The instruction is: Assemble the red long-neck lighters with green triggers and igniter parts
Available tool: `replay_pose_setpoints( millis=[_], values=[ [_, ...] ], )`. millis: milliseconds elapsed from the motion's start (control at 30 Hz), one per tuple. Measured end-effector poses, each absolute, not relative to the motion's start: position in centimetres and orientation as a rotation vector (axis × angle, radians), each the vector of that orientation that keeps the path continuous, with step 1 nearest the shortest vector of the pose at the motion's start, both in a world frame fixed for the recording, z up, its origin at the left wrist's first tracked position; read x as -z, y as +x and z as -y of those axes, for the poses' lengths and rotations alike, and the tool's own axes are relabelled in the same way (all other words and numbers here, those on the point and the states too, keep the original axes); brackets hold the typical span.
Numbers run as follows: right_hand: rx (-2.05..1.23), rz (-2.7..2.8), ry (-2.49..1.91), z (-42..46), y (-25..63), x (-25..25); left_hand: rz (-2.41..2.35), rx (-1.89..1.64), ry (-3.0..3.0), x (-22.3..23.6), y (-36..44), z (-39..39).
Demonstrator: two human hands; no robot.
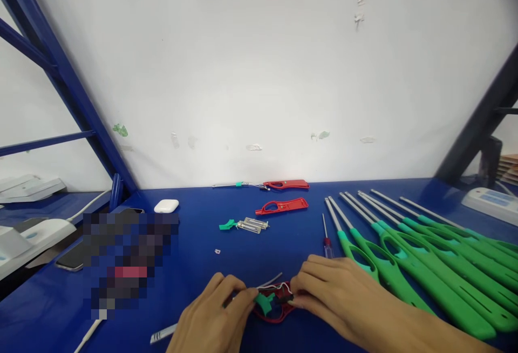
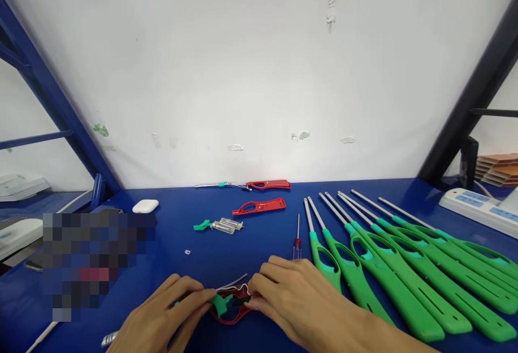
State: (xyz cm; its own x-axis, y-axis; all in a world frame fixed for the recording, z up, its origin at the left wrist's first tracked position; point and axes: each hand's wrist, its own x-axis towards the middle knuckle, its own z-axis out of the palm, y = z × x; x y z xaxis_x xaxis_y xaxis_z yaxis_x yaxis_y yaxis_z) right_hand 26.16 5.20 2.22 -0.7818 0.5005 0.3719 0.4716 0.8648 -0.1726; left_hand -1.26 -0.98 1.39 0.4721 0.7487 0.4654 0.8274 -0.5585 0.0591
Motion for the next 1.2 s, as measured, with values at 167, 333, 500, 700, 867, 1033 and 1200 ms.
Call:
replay_pose_setpoints(
  millis=[167, 333, 500, 700, 867, 1033, 1200],
  values=[
    [-0.088, 2.628, -0.715, -5.2, 26.2, -2.0, 1.373, 0.630, -2.565, -0.6, -0.6, 0.5],
    [-0.085, 2.633, -0.705, -5.3, 26.3, -1.9, 1.377, 0.637, -2.554, -0.1, 0.1, 0.3],
    [-0.089, 2.632, -0.708, -5.3, 26.2, -2.2, 1.350, 0.671, -2.555, 0.2, 0.3, 0.0],
    [-0.083, 2.634, -0.728, -5.0, 26.2, -2.5, 1.328, 0.669, -2.544, 0.3, -0.1, -0.1],
    [-0.077, 2.639, -0.741, -4.8, 26.2, -2.8, 1.283, 0.643, -2.559, 0.4, -0.4, -0.2],
    [-0.077, 2.647, -0.751, -4.9, 26.2, -2.8, 1.293, 0.626, -2.547, 0.3, -0.3, -0.2],
    [-0.067, 2.641, -0.759, -4.8, 26.2, -2.7, 1.354, 0.608, -2.519, 0.2, 0.0, 0.1]
  ],
)
